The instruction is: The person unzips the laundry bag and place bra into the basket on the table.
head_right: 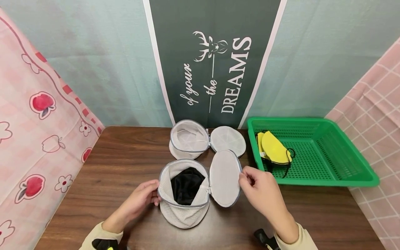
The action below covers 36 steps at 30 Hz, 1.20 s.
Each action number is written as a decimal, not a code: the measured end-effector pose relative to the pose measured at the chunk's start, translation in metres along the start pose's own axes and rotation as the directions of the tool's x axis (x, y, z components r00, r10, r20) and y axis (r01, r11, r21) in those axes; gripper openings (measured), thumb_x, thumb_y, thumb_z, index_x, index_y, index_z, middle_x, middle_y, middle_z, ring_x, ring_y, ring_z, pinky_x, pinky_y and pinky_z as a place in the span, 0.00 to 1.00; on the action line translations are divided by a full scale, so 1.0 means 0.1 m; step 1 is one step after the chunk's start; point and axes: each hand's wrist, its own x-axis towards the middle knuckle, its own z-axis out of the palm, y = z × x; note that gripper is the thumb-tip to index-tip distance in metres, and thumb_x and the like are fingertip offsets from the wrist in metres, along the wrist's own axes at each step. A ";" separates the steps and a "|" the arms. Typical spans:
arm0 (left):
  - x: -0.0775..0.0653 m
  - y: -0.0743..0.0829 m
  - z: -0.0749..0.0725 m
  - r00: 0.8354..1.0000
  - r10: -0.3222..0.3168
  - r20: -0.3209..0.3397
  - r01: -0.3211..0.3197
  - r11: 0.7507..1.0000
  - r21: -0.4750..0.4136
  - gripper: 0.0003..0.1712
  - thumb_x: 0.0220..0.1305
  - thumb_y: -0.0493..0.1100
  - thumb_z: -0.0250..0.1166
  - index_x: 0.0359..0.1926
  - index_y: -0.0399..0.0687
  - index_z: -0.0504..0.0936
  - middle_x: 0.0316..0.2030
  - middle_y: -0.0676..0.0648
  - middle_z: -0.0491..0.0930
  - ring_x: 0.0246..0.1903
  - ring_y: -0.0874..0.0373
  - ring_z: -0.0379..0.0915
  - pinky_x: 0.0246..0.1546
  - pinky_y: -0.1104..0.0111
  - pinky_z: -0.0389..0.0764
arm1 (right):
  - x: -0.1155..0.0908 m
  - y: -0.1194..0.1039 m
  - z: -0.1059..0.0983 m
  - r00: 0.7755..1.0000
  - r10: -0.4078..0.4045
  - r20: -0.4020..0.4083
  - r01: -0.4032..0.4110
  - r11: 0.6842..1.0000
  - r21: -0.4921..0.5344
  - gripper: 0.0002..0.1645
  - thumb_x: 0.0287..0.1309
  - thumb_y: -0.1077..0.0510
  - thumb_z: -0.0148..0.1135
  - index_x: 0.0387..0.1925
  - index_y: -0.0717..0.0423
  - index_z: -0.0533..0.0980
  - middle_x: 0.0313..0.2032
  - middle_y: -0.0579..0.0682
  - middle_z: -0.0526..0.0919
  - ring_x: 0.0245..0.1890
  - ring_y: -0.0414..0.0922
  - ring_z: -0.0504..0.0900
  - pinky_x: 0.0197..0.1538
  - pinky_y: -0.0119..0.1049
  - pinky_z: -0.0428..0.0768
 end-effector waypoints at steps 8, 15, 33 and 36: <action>-0.02 0.02 -0.03 1.000 -0.008 -0.018 0.008 1.000 0.005 0.15 0.78 0.39 0.47 0.33 0.50 0.76 0.26 0.52 0.75 0.28 0.64 0.74 0.29 0.74 0.77 | -0.07 0.19 -0.07 0.991 0.099 0.091 -0.089 0.990 -0.110 0.25 0.62 0.65 0.59 0.16 0.43 0.61 0.15 0.35 0.54 0.15 0.32 0.53 0.20 0.29 0.55; -0.04 0.03 -0.05 0.999 -0.015 -0.037 0.015 1.000 0.003 0.16 0.78 0.40 0.47 0.32 0.49 0.75 0.26 0.51 0.74 0.27 0.63 0.73 0.29 0.74 0.77 | -0.14 0.29 -0.07 0.942 0.231 0.244 -0.168 0.953 -0.253 0.21 0.66 0.60 0.55 0.17 0.46 0.62 0.16 0.38 0.56 0.17 0.36 0.55 0.23 0.31 0.56; -0.06 0.02 -0.07 0.999 -0.001 -0.033 0.001 1.000 0.014 0.17 0.79 0.40 0.46 0.30 0.49 0.75 0.26 0.51 0.74 0.27 0.64 0.72 0.29 0.74 0.77 | -0.25 0.56 0.02 0.763 0.455 0.459 -0.279 0.872 -0.402 0.18 0.65 0.55 0.51 0.18 0.50 0.65 0.16 0.46 0.62 0.18 0.43 0.60 0.23 0.38 0.59; -0.07 0.02 -0.07 0.999 -0.003 -0.035 0.003 1.000 0.013 0.17 0.79 0.40 0.46 0.30 0.49 0.74 0.27 0.51 0.73 0.27 0.64 0.72 0.30 0.73 0.77 | -0.25 0.60 0.06 0.754 0.469 0.460 -0.274 0.861 -0.429 0.17 0.64 0.55 0.51 0.18 0.50 0.67 0.17 0.47 0.64 0.19 0.44 0.63 0.23 0.39 0.61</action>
